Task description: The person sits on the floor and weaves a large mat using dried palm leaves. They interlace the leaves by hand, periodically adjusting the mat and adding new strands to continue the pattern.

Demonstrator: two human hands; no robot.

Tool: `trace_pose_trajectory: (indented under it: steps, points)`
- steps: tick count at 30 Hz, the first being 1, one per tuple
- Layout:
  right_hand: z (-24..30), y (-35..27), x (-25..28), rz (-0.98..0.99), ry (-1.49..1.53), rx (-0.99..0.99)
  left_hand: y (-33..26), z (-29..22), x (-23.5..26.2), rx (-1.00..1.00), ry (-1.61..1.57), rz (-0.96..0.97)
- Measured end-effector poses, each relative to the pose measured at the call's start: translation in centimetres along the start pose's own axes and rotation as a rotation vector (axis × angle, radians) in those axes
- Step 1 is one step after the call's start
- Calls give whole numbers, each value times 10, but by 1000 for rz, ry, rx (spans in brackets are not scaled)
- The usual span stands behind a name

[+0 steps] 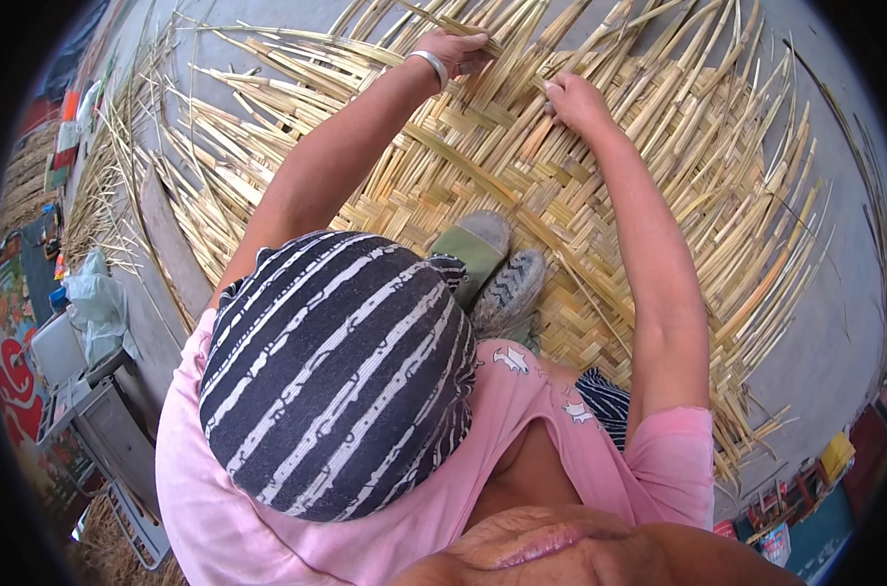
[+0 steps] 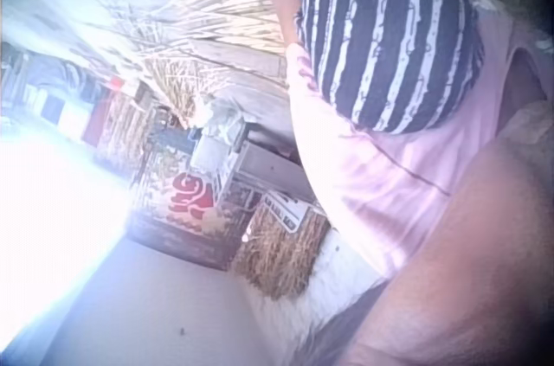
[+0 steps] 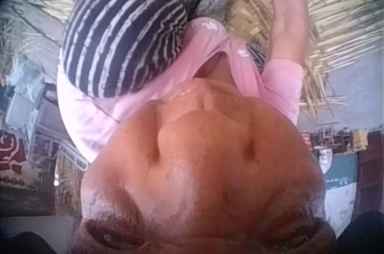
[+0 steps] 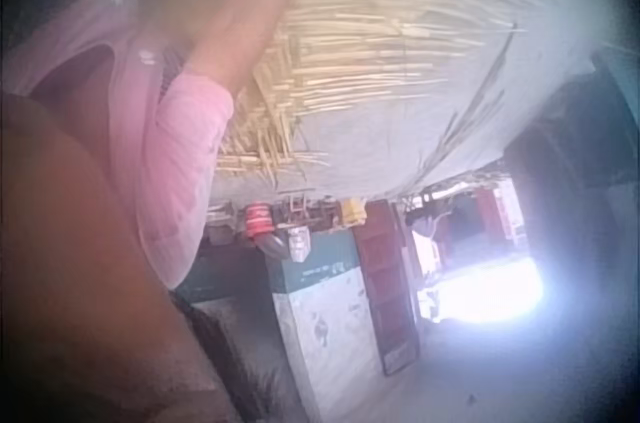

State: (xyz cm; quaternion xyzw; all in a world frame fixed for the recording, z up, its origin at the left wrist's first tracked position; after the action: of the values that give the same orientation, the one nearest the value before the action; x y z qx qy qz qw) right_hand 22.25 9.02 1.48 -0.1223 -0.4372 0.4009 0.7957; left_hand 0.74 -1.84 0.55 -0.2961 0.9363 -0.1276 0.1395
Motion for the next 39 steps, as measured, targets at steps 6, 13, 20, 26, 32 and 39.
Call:
trace_pose_trajectory:
  steps: [6, 13, 20, 26, 32, 39]
  points:
    - [-9, 20, -6, -65, -73, 3, -4, 5, 21, 36, -93, -35]
    - [-6, 22, -11, 117, 284, -28, 23, 32, 64, 35, -182, -36]
    - [-9, 24, 4, 172, 280, -95, 25, 23, 51, 133, -144, 40]
    - [-14, 55, 4, 35, -24, -9, 39, 19, 55, 108, -32, 113]
    - [-31, 64, 2, 343, 279, -16, 50, 20, 60, 97, -27, 183]
    - [-31, 63, -1, 415, 300, -94, 56, 21, 57, 154, -18, 191]
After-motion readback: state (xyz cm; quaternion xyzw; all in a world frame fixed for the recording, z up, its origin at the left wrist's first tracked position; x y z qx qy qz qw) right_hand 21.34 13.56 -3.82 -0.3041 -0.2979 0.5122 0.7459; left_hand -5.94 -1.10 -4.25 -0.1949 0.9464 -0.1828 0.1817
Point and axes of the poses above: each hand's wrist, its own y-axis towards the middle knuckle, its own x-axis out of the back of the hand, z = x × y, the point moved 3 cm from there along y, towards the middle knuckle, and after that the axes turned 10 degrees about -x, right-handed, at the moved point
